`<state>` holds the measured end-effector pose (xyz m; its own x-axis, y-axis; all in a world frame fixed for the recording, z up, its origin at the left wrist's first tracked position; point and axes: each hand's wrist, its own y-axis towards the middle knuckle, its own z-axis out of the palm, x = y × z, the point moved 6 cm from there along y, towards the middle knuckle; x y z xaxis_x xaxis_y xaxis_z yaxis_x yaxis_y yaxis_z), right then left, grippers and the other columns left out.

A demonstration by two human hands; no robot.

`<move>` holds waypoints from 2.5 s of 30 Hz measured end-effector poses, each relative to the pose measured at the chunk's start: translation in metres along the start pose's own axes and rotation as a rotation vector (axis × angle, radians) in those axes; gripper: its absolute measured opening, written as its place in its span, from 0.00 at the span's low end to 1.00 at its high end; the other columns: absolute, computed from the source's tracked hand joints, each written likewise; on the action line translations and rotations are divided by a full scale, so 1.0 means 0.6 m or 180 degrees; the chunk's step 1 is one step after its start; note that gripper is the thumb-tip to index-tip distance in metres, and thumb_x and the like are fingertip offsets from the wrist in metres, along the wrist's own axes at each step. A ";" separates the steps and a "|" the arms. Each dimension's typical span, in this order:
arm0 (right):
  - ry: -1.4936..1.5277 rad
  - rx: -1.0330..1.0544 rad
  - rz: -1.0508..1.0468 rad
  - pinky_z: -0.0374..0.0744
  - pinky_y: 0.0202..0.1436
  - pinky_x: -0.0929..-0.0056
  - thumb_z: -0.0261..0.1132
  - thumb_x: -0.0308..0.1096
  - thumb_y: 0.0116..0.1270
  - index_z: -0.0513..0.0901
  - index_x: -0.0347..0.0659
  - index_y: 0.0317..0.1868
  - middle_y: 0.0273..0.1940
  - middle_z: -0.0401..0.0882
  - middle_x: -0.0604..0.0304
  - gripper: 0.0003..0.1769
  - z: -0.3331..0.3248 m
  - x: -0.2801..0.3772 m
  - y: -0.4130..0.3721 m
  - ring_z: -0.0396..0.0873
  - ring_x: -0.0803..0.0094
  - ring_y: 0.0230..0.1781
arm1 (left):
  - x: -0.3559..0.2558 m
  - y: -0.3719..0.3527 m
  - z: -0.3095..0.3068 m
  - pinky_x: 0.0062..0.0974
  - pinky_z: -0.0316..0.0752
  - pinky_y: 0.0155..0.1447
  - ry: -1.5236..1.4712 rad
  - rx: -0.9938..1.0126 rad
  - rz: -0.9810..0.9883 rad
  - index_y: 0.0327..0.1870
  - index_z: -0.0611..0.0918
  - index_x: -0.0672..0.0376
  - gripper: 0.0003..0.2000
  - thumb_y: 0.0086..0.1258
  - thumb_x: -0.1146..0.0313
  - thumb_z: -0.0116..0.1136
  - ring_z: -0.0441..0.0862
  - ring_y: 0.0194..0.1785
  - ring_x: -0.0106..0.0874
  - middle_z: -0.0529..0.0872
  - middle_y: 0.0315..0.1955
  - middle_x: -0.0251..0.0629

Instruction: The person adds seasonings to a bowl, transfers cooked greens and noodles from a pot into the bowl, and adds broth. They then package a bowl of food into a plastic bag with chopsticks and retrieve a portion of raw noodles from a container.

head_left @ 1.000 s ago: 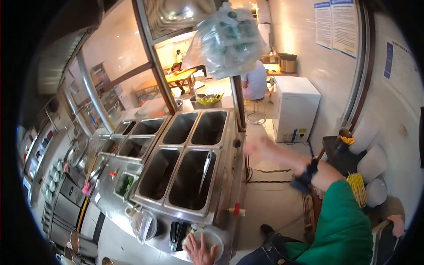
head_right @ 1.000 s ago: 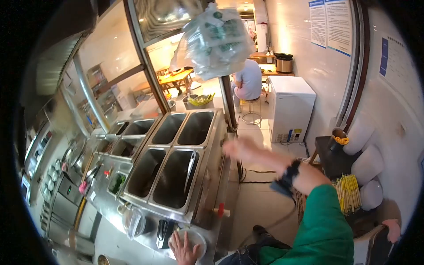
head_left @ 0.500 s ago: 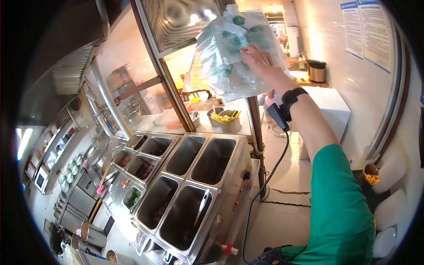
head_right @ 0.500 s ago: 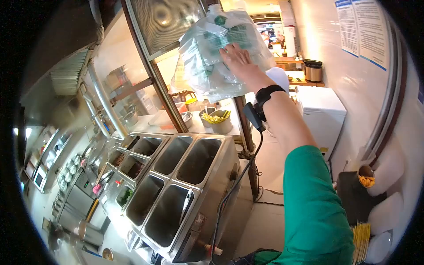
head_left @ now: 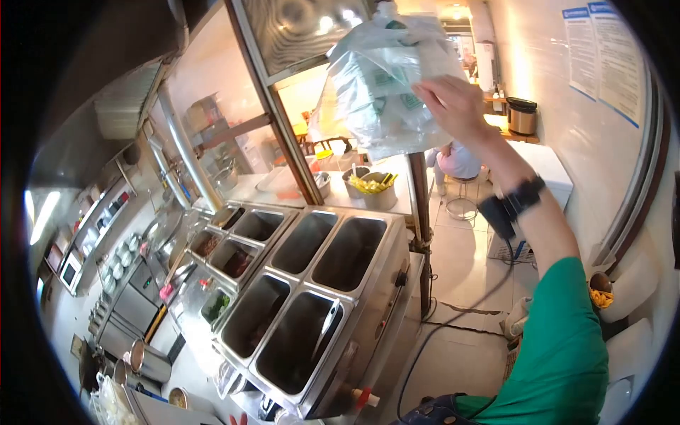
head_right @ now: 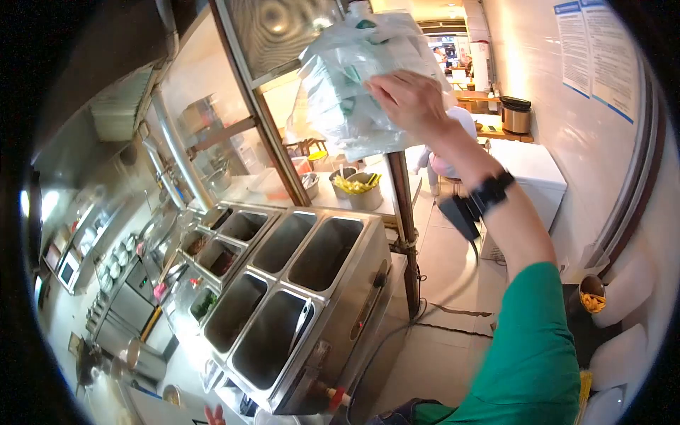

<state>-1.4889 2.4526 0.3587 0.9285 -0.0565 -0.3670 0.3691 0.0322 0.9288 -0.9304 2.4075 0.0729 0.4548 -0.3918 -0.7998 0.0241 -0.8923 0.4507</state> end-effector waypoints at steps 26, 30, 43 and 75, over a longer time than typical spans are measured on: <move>0.5250 0.3693 0.4255 0.73 0.41 0.78 0.53 0.52 0.63 0.77 0.38 0.40 0.35 0.78 0.58 0.23 -0.026 0.880 -0.242 0.76 0.72 0.36 | 0.082 -0.014 -0.086 0.24 0.74 0.38 -0.3247 0.1281 -0.1331 0.54 0.68 0.62 0.21 0.70 0.54 0.37 0.77 0.43 0.33 0.76 0.48 0.50; 0.6024 0.4012 0.5901 0.73 0.40 0.80 0.56 0.46 0.64 0.78 0.37 0.41 0.33 0.78 0.61 0.19 -0.055 0.923 -0.246 0.74 0.79 0.34 | 0.086 -0.046 -0.108 0.26 0.73 0.42 -0.2967 0.1090 -0.1493 0.55 0.68 0.59 0.21 0.70 0.54 0.38 0.77 0.43 0.32 0.77 0.46 0.49; 0.5395 0.3998 0.4300 0.73 0.44 0.79 0.62 0.45 0.59 0.80 0.38 0.41 0.38 0.81 0.59 0.18 -0.100 0.876 -0.293 0.77 0.77 0.38 | 0.069 -0.097 -0.163 0.25 0.73 0.42 -0.2363 0.0204 -0.0891 0.54 0.66 0.51 0.20 0.68 0.49 0.39 0.75 0.37 0.27 0.79 0.33 0.39; 0.5963 0.4440 0.4565 0.72 0.30 0.85 0.65 0.40 0.57 0.82 0.39 0.36 0.27 0.79 0.68 0.13 -0.155 0.987 -0.306 0.73 0.85 0.26 | 0.139 -0.152 -0.146 0.19 0.69 0.32 -0.2250 0.0292 -0.1592 0.53 0.69 0.59 0.16 0.71 0.60 0.41 0.80 0.36 0.31 0.81 0.34 0.47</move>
<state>-1.0028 2.5058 -0.0343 -0.0809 -0.1923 0.9780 0.3861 -0.9107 -0.1471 -0.8169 2.4759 -0.0003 -0.2500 0.0308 -0.9678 -0.0122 -0.9995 -0.0287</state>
